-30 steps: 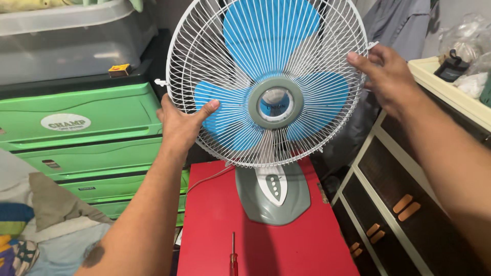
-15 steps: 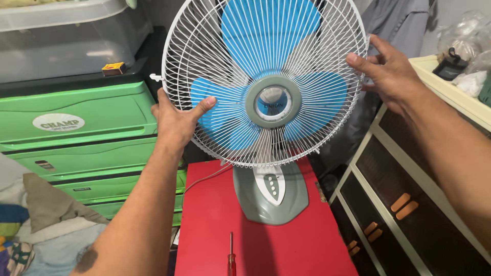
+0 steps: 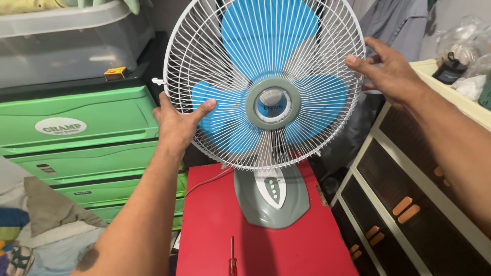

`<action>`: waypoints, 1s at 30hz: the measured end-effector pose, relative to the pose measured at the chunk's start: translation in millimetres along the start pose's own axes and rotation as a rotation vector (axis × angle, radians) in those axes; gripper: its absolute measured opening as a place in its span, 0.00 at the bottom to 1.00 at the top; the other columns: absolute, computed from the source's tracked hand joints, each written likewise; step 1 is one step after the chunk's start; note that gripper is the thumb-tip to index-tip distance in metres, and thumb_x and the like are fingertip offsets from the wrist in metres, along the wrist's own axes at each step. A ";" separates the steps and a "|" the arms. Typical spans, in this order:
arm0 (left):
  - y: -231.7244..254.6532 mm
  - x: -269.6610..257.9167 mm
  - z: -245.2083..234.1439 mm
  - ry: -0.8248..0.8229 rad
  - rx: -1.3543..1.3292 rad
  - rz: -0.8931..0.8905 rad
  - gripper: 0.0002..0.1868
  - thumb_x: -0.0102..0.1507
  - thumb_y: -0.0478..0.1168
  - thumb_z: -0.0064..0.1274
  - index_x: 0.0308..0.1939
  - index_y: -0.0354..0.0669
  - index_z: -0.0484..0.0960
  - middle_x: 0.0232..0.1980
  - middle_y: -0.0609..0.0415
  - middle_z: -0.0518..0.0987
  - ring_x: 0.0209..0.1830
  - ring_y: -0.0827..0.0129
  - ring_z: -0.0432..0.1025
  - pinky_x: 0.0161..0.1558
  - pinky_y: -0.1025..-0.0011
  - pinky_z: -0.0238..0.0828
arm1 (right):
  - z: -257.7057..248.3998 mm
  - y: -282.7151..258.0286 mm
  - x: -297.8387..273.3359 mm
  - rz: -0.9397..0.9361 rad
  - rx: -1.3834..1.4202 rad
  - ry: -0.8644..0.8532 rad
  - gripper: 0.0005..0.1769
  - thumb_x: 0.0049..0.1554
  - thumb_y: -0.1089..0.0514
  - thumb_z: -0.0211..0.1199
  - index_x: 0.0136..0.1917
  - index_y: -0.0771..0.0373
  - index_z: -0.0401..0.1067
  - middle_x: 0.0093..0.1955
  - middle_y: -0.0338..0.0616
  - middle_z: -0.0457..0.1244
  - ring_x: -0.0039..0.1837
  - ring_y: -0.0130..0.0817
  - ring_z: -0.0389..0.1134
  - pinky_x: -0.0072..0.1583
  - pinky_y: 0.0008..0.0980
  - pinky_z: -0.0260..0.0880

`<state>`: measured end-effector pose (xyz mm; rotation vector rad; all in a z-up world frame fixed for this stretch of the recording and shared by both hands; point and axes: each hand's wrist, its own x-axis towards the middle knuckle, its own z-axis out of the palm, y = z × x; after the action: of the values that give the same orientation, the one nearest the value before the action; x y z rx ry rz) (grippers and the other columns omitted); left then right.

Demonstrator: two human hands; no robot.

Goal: The person reassembles an electric fan by hand, securing the fan blades to the motor hub and then attaching the front wire cage. The fan is placed on a red surface in a room with green storage drawers.

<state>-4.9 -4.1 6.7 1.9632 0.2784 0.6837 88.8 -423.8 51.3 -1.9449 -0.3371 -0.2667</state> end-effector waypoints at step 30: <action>-58.8 72.2 -16.0 0.082 -0.982 -0.240 0.12 0.68 0.46 0.52 0.47 0.41 0.77 0.35 0.58 0.81 0.26 0.77 0.71 0.26 0.76 0.60 | 22.7 5.0 -21.0 -0.074 0.061 0.084 0.64 0.51 0.47 0.79 0.86 0.53 0.40 0.74 0.55 0.58 0.70 0.47 0.67 0.53 0.47 0.76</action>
<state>50.2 69.6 -14.4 0.9501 0.1697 0.5815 71.6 -407.0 31.1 -1.8582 -0.3580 -0.3807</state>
